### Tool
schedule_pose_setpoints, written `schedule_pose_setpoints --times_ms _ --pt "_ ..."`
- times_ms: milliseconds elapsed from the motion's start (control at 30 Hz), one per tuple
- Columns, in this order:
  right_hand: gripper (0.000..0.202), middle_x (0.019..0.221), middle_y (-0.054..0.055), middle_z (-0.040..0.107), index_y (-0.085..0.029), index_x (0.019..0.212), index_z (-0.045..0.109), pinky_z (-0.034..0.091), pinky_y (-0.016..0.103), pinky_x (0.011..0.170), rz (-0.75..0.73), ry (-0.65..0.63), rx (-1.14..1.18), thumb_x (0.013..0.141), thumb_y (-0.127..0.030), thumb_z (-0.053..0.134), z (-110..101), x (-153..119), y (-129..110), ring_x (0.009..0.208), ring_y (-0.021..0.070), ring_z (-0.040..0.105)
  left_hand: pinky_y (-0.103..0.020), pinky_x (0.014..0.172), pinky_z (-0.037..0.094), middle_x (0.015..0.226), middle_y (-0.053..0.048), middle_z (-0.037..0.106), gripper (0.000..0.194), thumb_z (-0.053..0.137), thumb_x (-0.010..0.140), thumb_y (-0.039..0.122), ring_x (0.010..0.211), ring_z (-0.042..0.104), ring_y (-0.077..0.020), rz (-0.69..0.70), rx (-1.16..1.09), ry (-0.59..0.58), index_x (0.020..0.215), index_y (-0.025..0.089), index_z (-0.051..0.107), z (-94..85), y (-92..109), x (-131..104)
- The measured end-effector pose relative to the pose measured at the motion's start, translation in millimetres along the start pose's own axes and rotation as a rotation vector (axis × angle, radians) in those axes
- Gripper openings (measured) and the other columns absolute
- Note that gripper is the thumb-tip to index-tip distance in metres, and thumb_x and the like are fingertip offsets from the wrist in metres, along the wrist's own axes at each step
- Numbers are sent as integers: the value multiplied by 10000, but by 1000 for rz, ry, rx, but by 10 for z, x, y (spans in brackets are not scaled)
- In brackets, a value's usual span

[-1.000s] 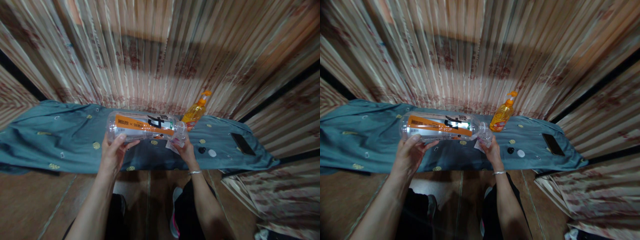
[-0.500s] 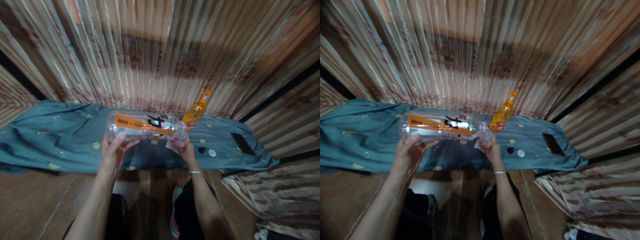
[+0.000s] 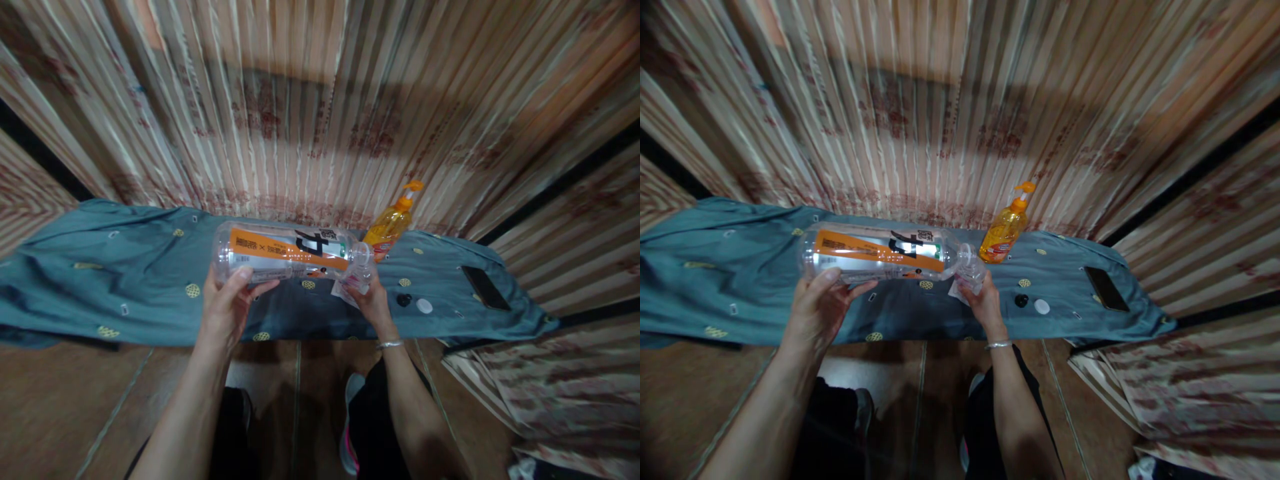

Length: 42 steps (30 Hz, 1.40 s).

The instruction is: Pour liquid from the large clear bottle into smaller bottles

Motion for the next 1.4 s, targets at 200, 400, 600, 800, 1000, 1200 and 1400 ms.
schedule_pose_setpoints --times_ms 200,400,600,800,1000,1200,1400 --pt "575 1053 93 790 -213 1248 567 598 382 795 2 5 -1 744 -391 776 5 2 12 989 317 758 -407 661 667 955 -32 730 526 933 538 340 839 721 -248 6 2 -8 979 210 677 -7 -2 -3" --pt "571 1054 95 791 -213 1252 569 602 383 789 -11 5 12 748 -381 778 2 0 8 968 314 761 -403 667 664 981 -41 728 523 919 557 331 851 726 -257 15 13 -9 1010 222 680 -23 -20 1" --pt "586 1086 91 787 -219 1285 559 605 382 817 -18 1 19 758 -372 766 -2 -4 1 1000 301 755 -447 675 665 990 -62 735 553 902 576 349 880 739 -297 15 19 -10 1067 221 683 -39 -35 13" --pt "576 1084 87 792 -223 1266 577 608 401 824 9 0 29 747 -380 771 11 -4 -2 989 310 762 -413 679 665 1006 -53 747 563 913 583 341 874 738 -270 3 17 -15 1091 228 699 -42 -22 11" --pt "587 1086 100 793 -208 1279 573 610 393 803 -1 5 39 748 -378 757 13 -13 -23 973 320 769 -400 686 664 948 -50 746 613 930 576 367 857 729 -257 9 41 -14 1120 215 693 -48 -9 21" --pt "555 1061 101 796 -219 1237 585 611 414 808 20 -3 30 743 -401 761 8 -18 -17 976 335 768 -376 676 662 907 -38 744 592 931 565 374 852 721 -244 -4 47 4 1099 230 721 -49 -7 38" --pt "512 1093 90 787 -236 1218 588 615 422 836 3 11 63 757 -384 755 31 -37 -33 1011 322 761 -457 739 665 907 -40 748 565 896 610 418 872 740 -277 16 79 7 1114 238 716 -79 -40 76"
Point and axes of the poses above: each hand's wrist, its own x-axis towards the middle knuckle, its own z-axis out of the palm, y = z × x, the point moved 2 cm from there along x, towards the middle knuckle
